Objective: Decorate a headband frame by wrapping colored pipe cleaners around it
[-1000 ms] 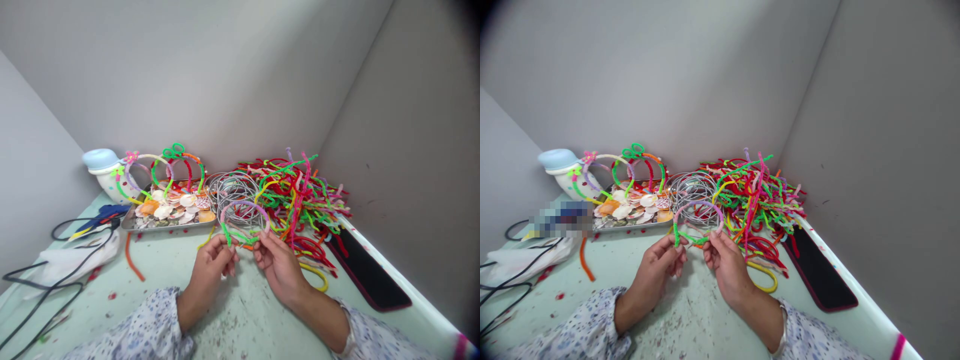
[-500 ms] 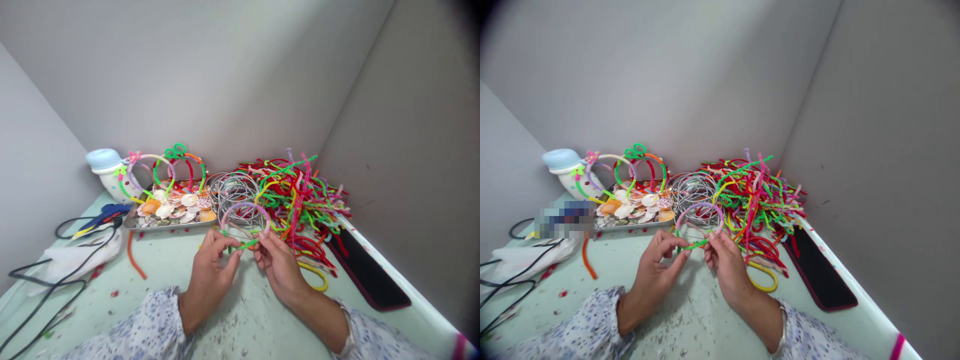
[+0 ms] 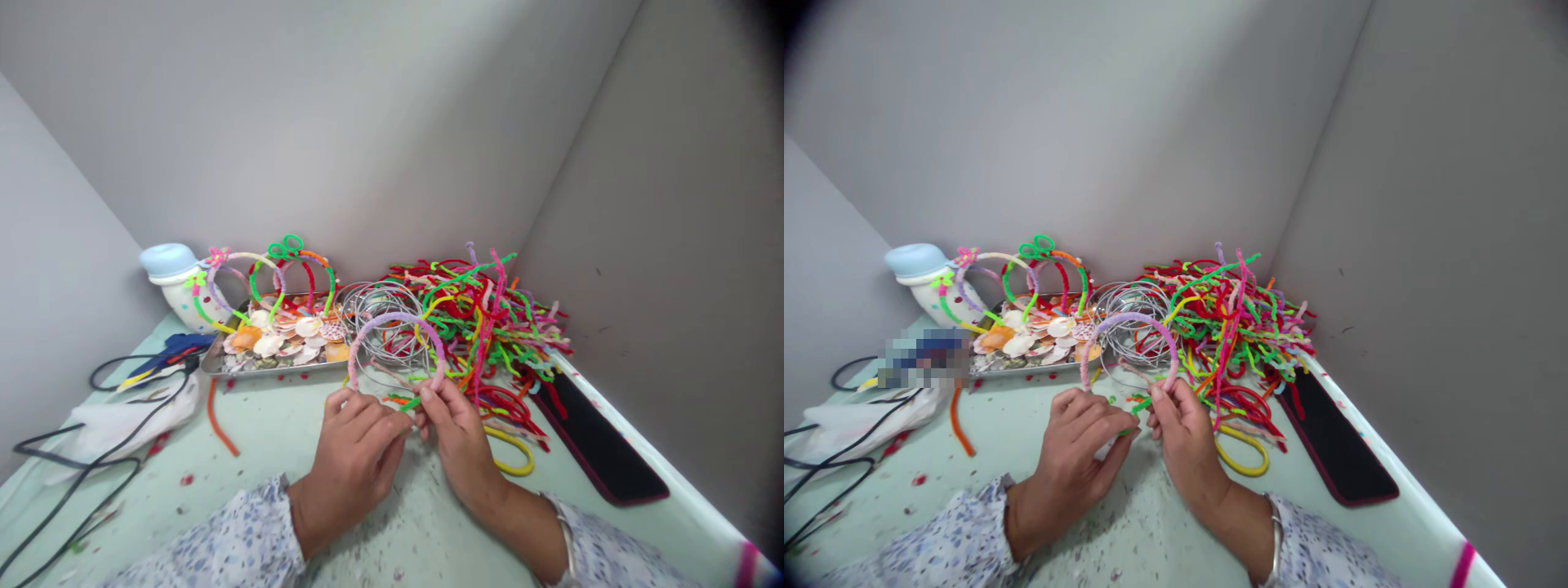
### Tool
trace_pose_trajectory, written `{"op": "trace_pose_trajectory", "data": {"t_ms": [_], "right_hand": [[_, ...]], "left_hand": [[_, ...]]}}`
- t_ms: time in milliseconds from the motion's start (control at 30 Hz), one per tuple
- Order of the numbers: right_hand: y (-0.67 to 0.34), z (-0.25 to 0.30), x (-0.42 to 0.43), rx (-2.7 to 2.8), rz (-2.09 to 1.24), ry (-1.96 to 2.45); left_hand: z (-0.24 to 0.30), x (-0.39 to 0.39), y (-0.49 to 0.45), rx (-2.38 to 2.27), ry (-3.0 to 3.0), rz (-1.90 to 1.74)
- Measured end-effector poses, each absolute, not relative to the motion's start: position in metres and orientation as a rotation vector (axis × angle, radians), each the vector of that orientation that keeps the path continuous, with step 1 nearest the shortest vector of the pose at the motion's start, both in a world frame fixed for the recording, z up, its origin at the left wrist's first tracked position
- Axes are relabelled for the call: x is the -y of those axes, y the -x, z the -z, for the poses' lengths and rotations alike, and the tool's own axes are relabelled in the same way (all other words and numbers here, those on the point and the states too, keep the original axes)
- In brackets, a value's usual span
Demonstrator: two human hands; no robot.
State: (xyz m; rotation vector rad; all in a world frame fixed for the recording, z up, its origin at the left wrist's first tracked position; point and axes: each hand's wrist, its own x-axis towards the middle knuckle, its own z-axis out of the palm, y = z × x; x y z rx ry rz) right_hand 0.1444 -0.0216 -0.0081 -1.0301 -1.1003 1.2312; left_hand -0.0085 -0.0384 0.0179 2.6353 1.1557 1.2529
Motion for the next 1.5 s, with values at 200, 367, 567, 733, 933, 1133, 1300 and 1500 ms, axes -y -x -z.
{"op": "trace_pose_trajectory", "data": {"t_ms": [200,367,567,733,933,1133,1300,1500], "right_hand": [[-0.143,0.007,0.018,1.081,-1.185,1.072],[-0.143,0.009,0.018,1.113,-1.149,1.071],[-0.143,0.006,0.019,1.053,-1.143,1.063],[-0.144,0.009,0.017,0.976,-1.172,1.067],[-0.145,0.015,0.011,0.795,-1.274,0.942],[-0.145,0.007,0.008,0.638,-1.417,0.818],[-0.147,0.008,0.006,0.580,-1.438,0.780],[-0.147,0.010,0.007,0.598,-1.490,0.745]], "left_hand": [[-0.016,0.035,0.008,-1.073,-2.634,-1.279],[-0.011,0.032,0.010,-1.184,-2.516,-1.284],[-0.009,0.039,0.007,-1.142,-2.213,-1.238],[-0.008,0.039,0.002,-1.227,-1.681,-1.126],[-0.007,0.031,0.002,-1.202,-1.604,-1.071],[-0.015,0.035,0.004,-1.224,-1.963,-1.129],[-0.004,0.029,0.006,-1.197,-1.488,-1.028],[-0.005,0.023,0.005,-1.248,-1.530,-1.105]]}}
